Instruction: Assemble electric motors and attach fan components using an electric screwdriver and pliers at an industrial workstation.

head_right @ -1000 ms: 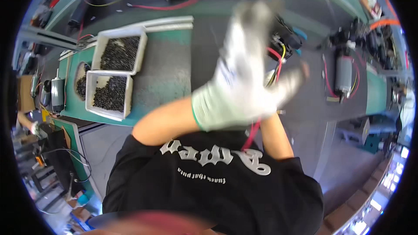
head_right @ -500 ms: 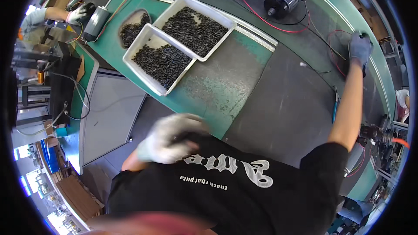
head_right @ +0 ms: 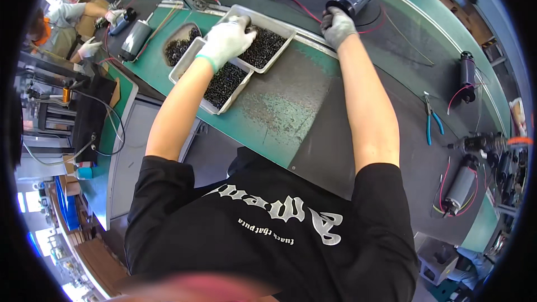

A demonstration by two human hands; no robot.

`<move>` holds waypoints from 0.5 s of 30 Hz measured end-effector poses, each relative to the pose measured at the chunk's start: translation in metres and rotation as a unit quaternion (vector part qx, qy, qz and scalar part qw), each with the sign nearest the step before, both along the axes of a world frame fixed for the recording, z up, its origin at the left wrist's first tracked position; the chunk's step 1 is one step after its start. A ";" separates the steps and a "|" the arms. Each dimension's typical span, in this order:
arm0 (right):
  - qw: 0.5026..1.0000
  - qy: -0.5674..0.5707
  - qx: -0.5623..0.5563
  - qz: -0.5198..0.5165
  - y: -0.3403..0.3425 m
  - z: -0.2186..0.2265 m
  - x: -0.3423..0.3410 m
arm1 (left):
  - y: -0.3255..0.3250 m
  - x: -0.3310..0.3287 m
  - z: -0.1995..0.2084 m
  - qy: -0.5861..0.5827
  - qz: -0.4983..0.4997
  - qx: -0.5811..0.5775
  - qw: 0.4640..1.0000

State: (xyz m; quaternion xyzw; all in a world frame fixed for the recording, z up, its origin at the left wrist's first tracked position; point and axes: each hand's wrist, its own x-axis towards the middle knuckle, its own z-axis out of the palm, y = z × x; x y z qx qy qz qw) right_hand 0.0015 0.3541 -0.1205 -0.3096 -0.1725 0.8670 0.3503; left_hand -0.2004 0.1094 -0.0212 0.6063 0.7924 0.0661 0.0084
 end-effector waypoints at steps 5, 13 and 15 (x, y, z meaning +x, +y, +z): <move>0.961 -0.233 0.150 0.001 -0.055 0.041 0.077 | 0.044 -0.049 -0.063 0.067 -0.071 0.004 0.995; 0.837 -0.499 0.209 0.086 -0.258 0.080 0.140 | 0.034 -0.063 -0.049 0.054 -0.152 0.094 0.982; 0.841 -0.484 0.236 0.049 -0.272 0.066 0.144 | 0.042 -0.055 -0.047 0.076 -0.153 0.082 0.982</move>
